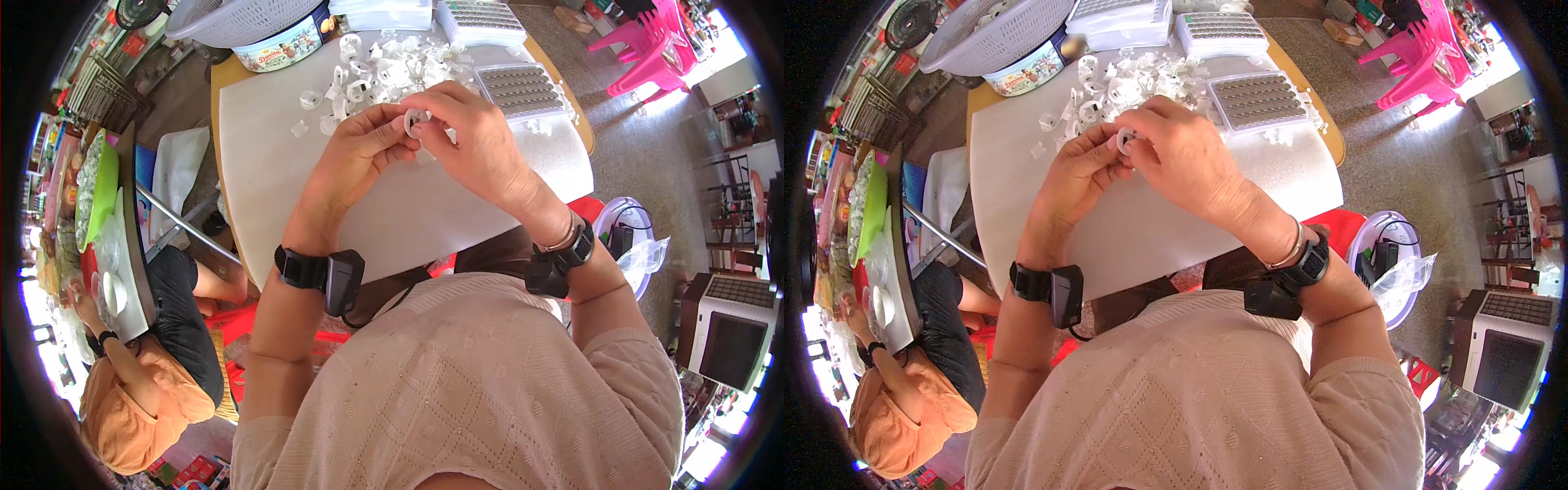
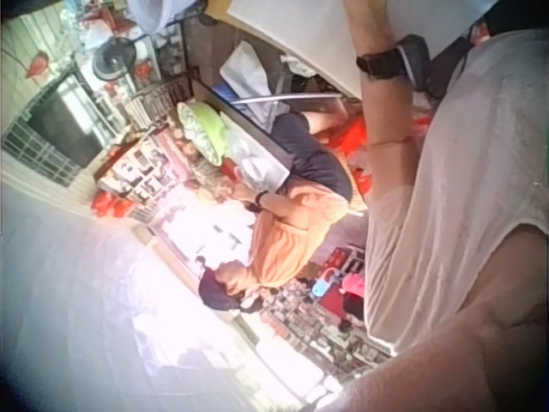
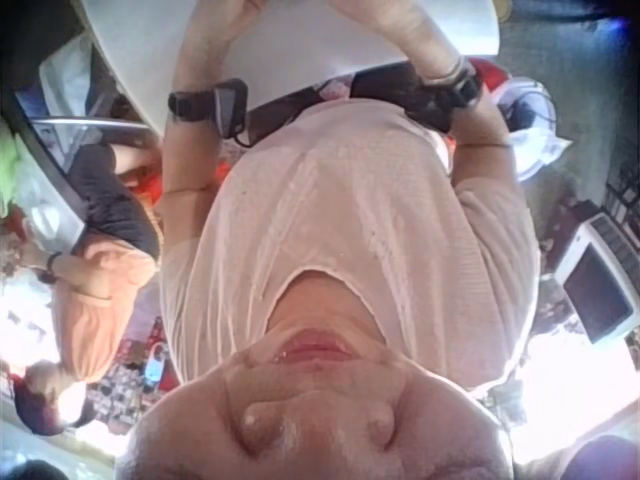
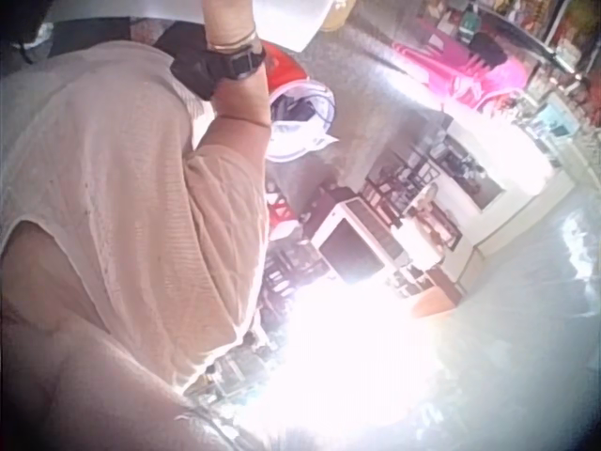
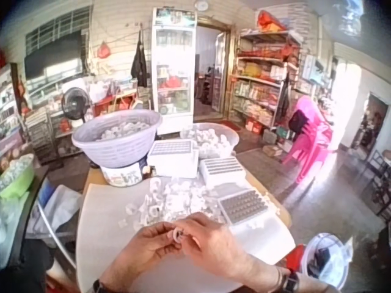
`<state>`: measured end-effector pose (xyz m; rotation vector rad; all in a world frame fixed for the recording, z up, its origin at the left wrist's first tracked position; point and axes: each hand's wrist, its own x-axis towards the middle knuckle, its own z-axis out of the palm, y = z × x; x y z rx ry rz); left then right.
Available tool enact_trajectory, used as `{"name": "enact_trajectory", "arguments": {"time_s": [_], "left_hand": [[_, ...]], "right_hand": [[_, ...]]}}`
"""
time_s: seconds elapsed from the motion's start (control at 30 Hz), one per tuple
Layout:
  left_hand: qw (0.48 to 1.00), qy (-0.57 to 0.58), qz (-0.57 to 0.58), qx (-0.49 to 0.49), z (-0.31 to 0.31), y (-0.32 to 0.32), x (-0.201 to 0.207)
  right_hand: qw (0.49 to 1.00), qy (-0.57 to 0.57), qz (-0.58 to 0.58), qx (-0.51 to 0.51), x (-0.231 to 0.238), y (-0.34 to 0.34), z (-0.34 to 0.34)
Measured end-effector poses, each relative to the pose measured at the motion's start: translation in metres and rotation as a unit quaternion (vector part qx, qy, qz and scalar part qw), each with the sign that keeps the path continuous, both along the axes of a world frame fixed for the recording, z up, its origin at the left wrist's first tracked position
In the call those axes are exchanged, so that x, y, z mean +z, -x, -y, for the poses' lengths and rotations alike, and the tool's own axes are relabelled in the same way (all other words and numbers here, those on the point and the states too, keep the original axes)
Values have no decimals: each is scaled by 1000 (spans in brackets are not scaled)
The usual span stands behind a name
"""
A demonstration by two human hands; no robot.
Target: Manually assemble small plastic components by inserting one into another.
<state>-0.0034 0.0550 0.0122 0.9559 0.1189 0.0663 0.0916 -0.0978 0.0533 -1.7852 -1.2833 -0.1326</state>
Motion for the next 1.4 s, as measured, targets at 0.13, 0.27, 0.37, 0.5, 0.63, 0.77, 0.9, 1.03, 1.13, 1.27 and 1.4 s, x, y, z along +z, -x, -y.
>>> {"name": "enact_trajectory", "arguments": {"time_s": [0.13,0.27,0.37,0.5,0.63,0.77,0.9,1.03,1.13,1.27,1.4], "left_hand": [[1000,-5,-2,5,2,-1,-2],[1000,-4,-1,15,5,-2,-2],[998,-54,-18,37,8,-1,2],[997,-58,-31,34,6,0,2],[998,-59,-26,27,6,1,6],[999,-36,-23,32,4,1,7],[998,-39,-26,39,6,1,7],[999,-31,-19,40,7,0,7],[999,-33,-10,38,8,-1,8],[998,-28,-26,56,10,-1,9],[999,-42,7,14,-2,2,6]], "right_hand": [[998,-27,62,11,-4,1,-3],[997,-36,69,4,-6,2,-5],[998,-27,64,-4,-8,1,-5],[997,-26,74,-3,-11,0,-6],[997,-31,68,16,-11,-2,-5],[999,-40,-18,-13,-2,3,-2],[997,-53,47,18,0,5,-3],[996,-50,74,24,-10,6,-9],[996,-48,76,19,-14,7,-11],[995,-54,83,16,-13,7,-11],[997,-52,-44,41,5,-1,-2]]}}
